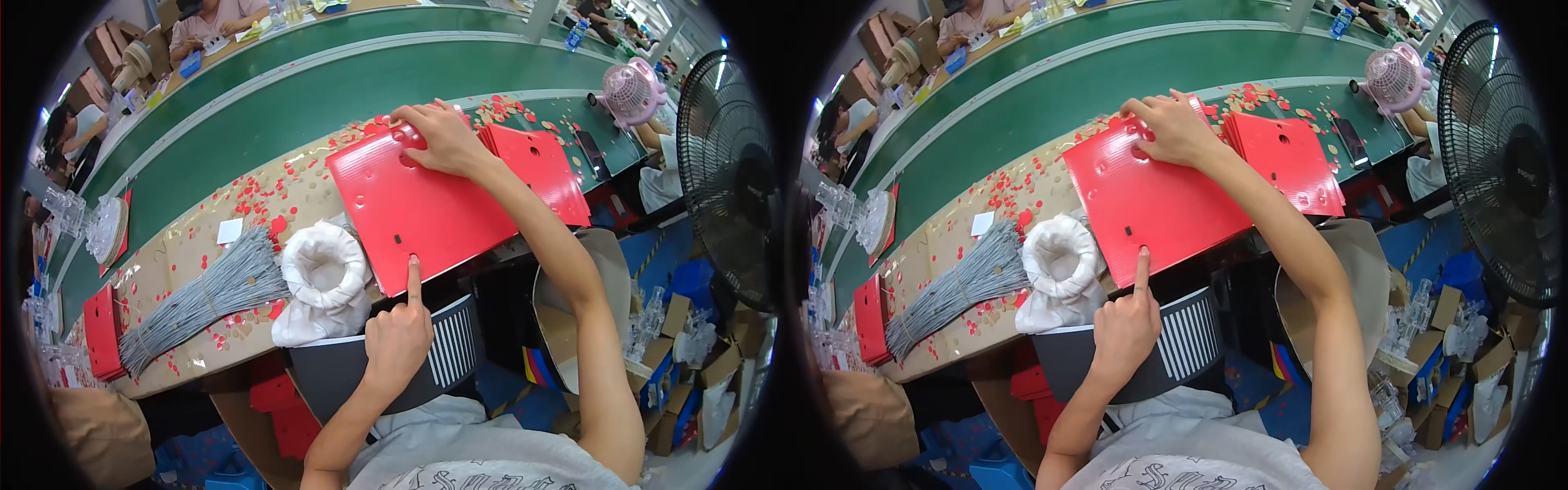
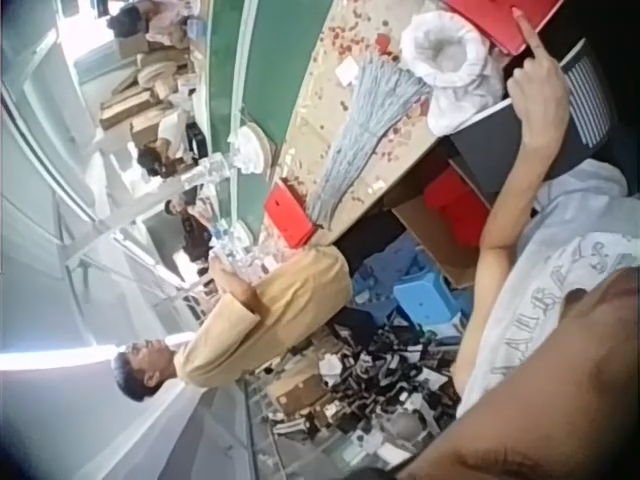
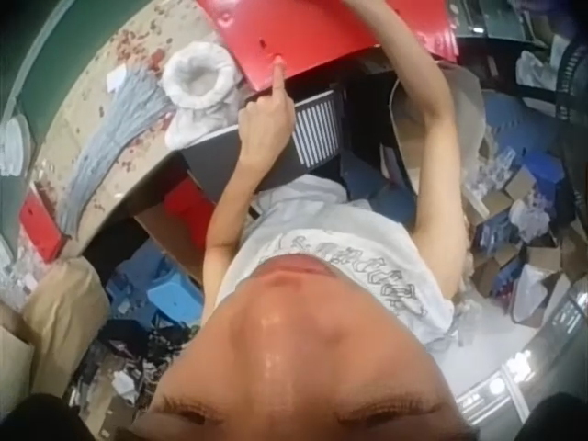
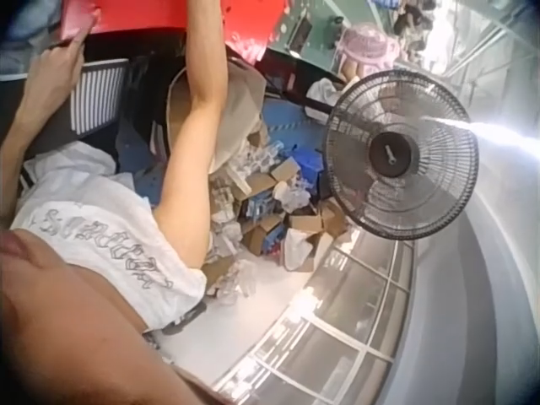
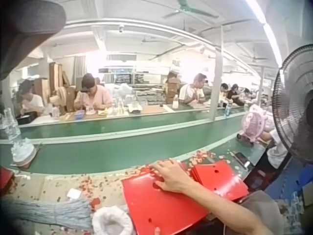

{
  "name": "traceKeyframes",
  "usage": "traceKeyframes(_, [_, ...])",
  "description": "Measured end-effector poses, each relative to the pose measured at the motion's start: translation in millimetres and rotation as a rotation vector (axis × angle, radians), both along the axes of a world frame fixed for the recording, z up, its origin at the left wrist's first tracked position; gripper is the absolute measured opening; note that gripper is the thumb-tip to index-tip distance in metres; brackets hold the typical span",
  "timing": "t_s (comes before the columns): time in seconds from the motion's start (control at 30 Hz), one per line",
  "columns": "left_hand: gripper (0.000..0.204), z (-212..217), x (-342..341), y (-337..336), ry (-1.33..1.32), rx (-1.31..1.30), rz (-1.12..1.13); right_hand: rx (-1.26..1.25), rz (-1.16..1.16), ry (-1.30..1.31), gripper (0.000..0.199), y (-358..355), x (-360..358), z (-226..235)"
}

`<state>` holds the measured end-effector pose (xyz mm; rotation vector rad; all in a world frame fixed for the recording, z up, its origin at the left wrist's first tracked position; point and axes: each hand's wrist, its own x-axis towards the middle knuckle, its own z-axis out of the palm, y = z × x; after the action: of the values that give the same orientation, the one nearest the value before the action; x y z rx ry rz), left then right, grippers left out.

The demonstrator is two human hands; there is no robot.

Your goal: Assembling components into red plastic folders on a factory production line.

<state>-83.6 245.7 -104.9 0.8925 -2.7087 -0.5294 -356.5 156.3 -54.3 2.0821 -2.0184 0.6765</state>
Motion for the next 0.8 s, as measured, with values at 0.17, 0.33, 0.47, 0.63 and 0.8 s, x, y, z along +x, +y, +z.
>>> traceKeyframes(0.17, [0.068,1.1,-0.7,-0.8,0.006,0.003,-0.004,-0.107,0.038,0.059,0.024,7.9,-4.8,-5.8])
traceKeyframes(0.33, [0.067,6.1,-5.2,-2.9,-0.009,0.003,0.010,-0.181,0.053,0.071,0.025,11.6,-7.4,-3.1])
traceKeyframes(0.47, [0.065,6.4,-5.5,-2.7,0.005,-0.003,0.000,-0.261,0.063,0.122,0.027,14.1,-11.8,-4.8])
traceKeyframes(0.63, [0.065,3.6,0.3,-4.4,0.077,-0.037,0.018,-0.216,0.044,0.050,0.031,14.0,2.0,4.3])
traceKeyframes(0.8, [0.072,-11.7,-3.2,5.3,0.085,-0.183,0.002,-0.359,0.099,0.076,0.028,25.4,-5.9,-1.0])
